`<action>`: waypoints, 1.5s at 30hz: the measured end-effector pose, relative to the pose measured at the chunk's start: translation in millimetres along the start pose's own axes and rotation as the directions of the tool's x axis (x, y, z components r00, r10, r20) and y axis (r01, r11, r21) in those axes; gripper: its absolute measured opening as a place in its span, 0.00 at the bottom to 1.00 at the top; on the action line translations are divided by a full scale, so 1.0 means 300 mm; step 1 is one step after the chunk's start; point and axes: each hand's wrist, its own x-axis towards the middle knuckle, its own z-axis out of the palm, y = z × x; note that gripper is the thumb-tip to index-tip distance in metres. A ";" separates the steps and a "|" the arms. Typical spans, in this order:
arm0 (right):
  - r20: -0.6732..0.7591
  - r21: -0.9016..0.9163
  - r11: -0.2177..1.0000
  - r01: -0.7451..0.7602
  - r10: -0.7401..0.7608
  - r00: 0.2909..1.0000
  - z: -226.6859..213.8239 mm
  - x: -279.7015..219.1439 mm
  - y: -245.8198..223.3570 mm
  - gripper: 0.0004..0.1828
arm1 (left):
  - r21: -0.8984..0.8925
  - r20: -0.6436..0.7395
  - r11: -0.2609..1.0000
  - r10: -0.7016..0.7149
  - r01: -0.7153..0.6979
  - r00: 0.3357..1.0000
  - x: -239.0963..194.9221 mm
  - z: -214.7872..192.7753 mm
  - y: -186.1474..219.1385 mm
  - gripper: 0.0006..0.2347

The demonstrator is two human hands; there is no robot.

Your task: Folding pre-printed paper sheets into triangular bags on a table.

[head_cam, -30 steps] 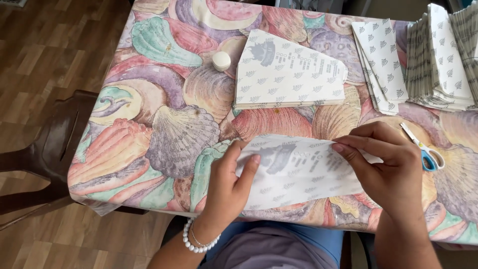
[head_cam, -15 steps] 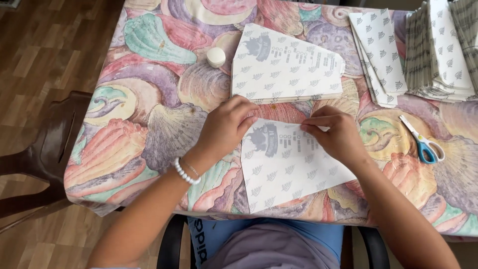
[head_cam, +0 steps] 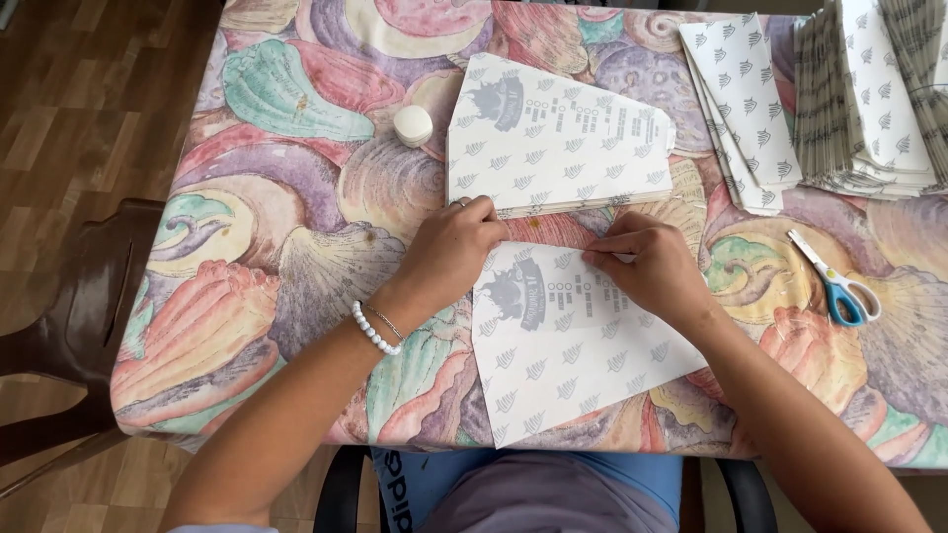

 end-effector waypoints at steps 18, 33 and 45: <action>0.171 -0.281 0.953 0.115 -0.068 0.983 -0.086 0.020 -0.117 0.08 | -0.089 -0.102 0.996 -0.005 -0.004 0.995 -0.006 -0.025 0.038 0.07; 0.168 0.018 1.000 -0.019 0.015 0.986 -0.098 0.013 -0.029 0.06 | -0.644 0.050 0.646 -0.498 0.409 0.866 -0.041 -0.014 0.160 0.11; 0.217 -0.011 1.000 -0.008 0.010 0.976 -0.096 0.029 -0.051 0.06 | -0.513 -0.325 0.851 -0.311 0.110 0.893 -0.025 -0.051 0.152 0.13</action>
